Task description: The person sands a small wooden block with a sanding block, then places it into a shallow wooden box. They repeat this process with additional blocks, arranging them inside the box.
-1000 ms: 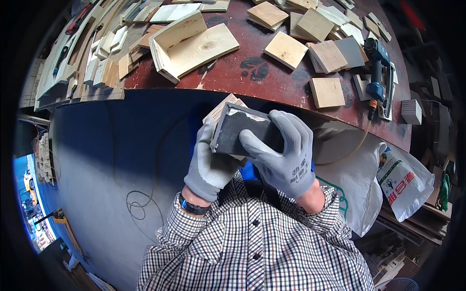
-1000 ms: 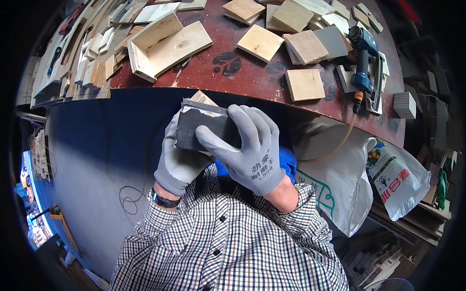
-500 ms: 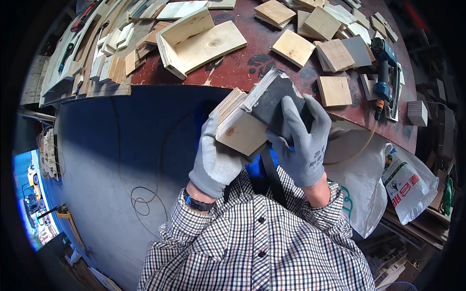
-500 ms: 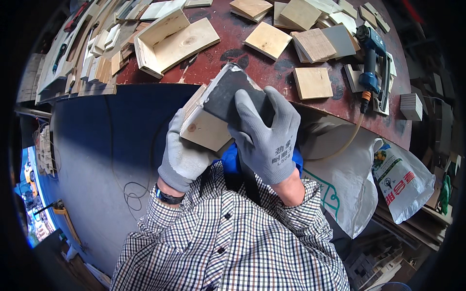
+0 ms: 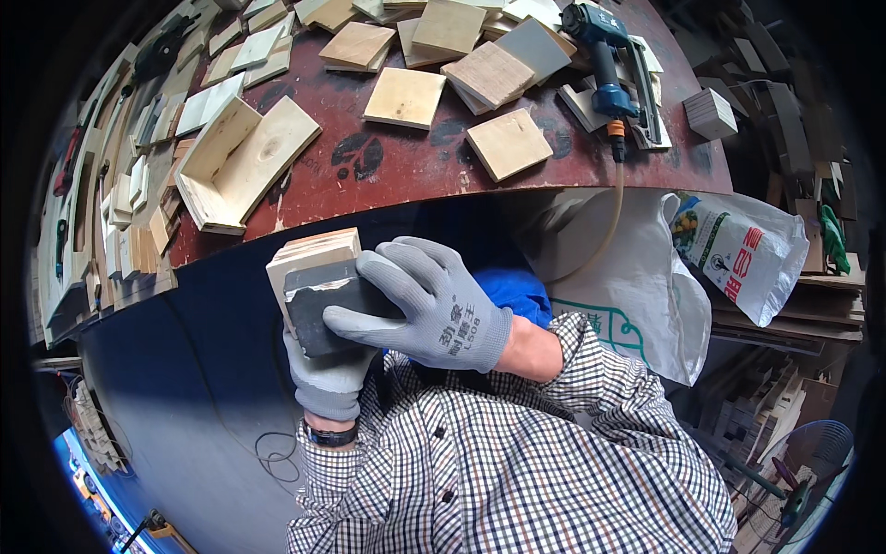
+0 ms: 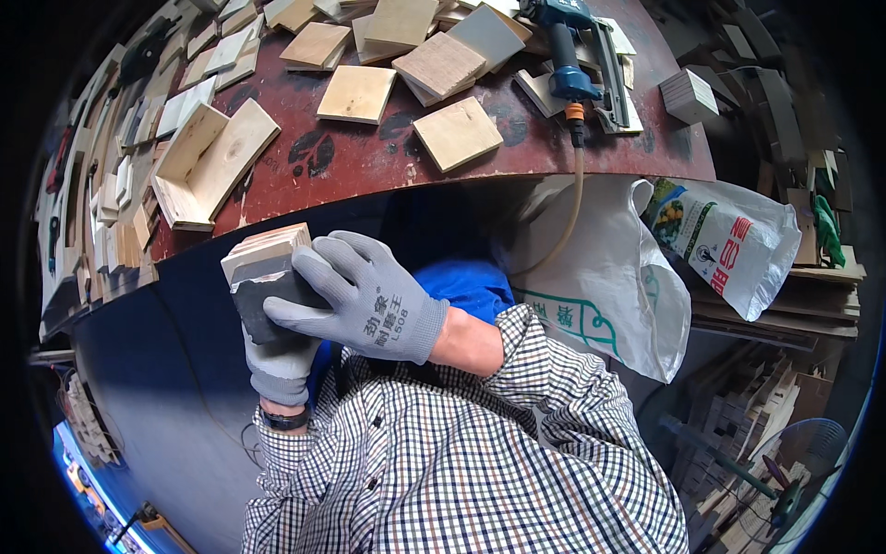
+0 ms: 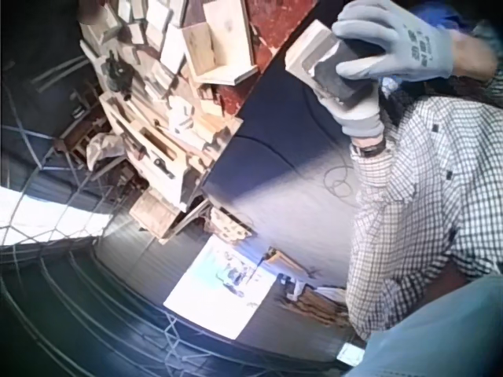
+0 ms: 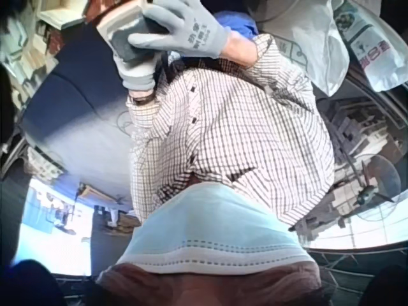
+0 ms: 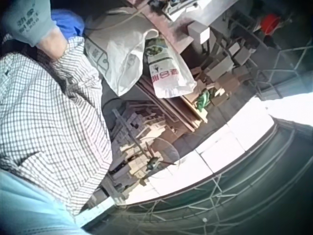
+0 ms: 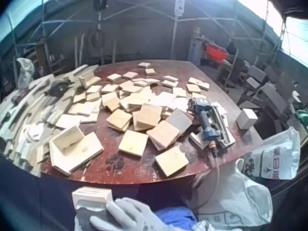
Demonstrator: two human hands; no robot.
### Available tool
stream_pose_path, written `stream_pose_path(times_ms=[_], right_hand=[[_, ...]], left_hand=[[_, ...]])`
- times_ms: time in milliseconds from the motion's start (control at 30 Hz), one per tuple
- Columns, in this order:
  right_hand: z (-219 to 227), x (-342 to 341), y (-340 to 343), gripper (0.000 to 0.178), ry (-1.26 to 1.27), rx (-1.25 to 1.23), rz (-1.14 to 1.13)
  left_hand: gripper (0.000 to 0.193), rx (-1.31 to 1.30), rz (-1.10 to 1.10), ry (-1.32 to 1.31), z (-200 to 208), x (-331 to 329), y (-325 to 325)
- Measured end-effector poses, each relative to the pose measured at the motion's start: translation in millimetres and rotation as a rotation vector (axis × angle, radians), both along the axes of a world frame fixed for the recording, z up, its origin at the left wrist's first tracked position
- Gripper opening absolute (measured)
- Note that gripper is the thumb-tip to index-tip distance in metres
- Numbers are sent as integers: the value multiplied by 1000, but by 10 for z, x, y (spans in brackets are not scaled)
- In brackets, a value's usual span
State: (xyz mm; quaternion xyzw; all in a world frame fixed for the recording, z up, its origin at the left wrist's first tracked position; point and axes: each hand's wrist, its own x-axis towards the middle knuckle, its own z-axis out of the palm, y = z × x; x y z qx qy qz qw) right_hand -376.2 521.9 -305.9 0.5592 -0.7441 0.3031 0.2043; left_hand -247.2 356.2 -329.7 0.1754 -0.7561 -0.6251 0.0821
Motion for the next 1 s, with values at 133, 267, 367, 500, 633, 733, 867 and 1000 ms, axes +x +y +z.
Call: stream_pose_path(times_ms=[133, 267, 367, 500, 633, 733, 867, 1000], right_hand=[[-43, -179, 97, 62, 17, -68, 34], [30, -266, 252, 70, -208, 5, -158], [-45, -333, 406, 80, -299, -71, -384], [280, -79, 318, 65, -315, -68, -128], [168, -158, 117, 57, 33, -108, -49], [259, -422, 222, 65, -214, -82, -259], [379, -464, 299, 70, -182, -71, -238], [255, -235, 127, 59, 111, -135, -74]], left_hand=[[65, 969, 287, 107, 152, -10, 22], [65, 1549, 364, 228, 154, -15, -91], [71, 1851, 335, 264, 219, -54, -57], [59, 1483, 252, 193, 275, -21, -14], [63, 1354, 209, 196, 267, -75, 53], [67, 1756, 163, 266, 383, -140, -30], [61, 1358, 299, 189, 202, -61, 16], [69, 1612, 368, 172, 396, -130, 68]])
